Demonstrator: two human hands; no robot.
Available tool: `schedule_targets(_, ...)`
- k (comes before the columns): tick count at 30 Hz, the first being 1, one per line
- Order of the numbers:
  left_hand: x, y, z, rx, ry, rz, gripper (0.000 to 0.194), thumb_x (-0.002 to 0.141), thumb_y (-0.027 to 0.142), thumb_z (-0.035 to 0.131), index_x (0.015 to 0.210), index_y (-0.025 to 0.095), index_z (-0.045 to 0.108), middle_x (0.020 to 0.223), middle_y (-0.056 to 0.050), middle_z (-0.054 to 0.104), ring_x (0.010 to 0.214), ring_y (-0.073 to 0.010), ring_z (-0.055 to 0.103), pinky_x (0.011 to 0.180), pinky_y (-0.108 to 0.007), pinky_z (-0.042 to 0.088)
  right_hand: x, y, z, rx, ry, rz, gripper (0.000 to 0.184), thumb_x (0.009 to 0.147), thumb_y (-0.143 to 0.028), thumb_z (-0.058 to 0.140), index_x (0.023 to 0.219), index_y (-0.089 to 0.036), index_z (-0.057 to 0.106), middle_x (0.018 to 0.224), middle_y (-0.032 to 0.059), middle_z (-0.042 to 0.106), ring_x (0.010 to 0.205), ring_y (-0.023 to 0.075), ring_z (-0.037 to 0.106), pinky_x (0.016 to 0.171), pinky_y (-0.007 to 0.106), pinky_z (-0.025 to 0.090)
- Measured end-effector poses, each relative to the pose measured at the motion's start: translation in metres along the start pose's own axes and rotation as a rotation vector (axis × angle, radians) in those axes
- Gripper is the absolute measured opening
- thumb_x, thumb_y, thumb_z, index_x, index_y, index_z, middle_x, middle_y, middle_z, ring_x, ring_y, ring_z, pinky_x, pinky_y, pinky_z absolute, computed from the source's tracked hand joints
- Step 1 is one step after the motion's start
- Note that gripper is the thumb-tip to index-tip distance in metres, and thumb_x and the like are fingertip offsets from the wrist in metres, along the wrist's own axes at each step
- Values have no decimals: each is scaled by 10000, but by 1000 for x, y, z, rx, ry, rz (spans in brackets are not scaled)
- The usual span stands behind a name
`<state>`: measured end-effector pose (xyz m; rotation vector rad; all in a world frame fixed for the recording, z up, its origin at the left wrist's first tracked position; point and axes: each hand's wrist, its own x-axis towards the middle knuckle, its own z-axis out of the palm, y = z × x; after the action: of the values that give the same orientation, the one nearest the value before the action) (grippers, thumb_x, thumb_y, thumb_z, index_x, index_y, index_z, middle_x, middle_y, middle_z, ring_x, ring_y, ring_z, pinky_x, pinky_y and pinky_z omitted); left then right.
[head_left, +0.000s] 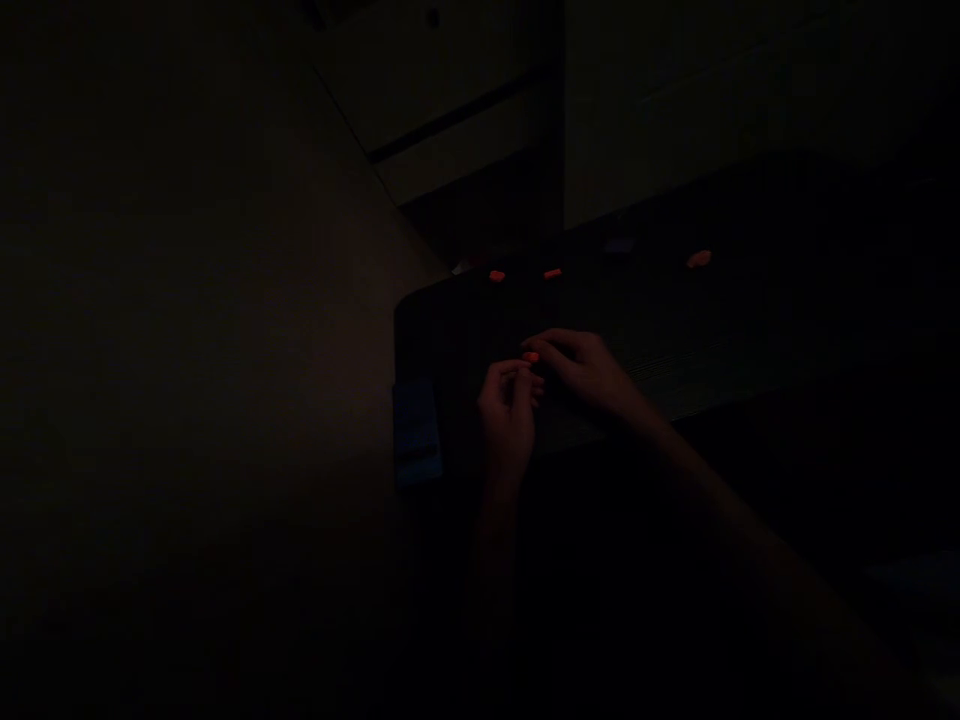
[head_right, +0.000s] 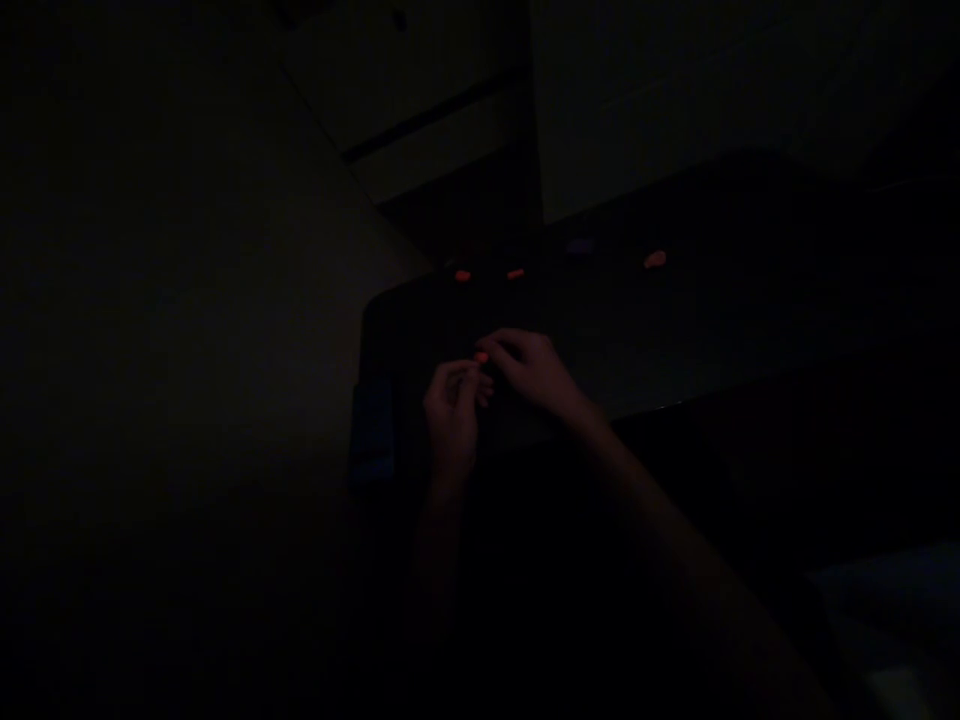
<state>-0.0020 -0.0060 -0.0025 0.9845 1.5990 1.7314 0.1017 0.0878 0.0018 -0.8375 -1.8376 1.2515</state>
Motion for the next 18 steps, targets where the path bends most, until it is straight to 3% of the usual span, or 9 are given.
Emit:
schedule_targets(13, 0, 0, 0, 9, 5, -15, 171, 934, 356, 645, 940, 185, 641, 767, -15, 676, 659, -123, 626, 592, -217, 470, 2, 6, 1, 4, -2, -26, 231, 979, -301, 566, 997, -185, 765, 1027, 57, 782, 976, 227, 719, 849, 317, 522)
schedule_targets(18, 1, 1, 0, 13, 8, -17, 129, 932, 301, 634, 948, 174, 646, 774, -25, 683, 655, -122, 625, 580, -212, 471, 1, 5, 2, 16, 8, -23, 231, 976, -307, 566, 980, -189, 766, 1013, 59, 783, 954, 227, 722, 829, 318, 521)
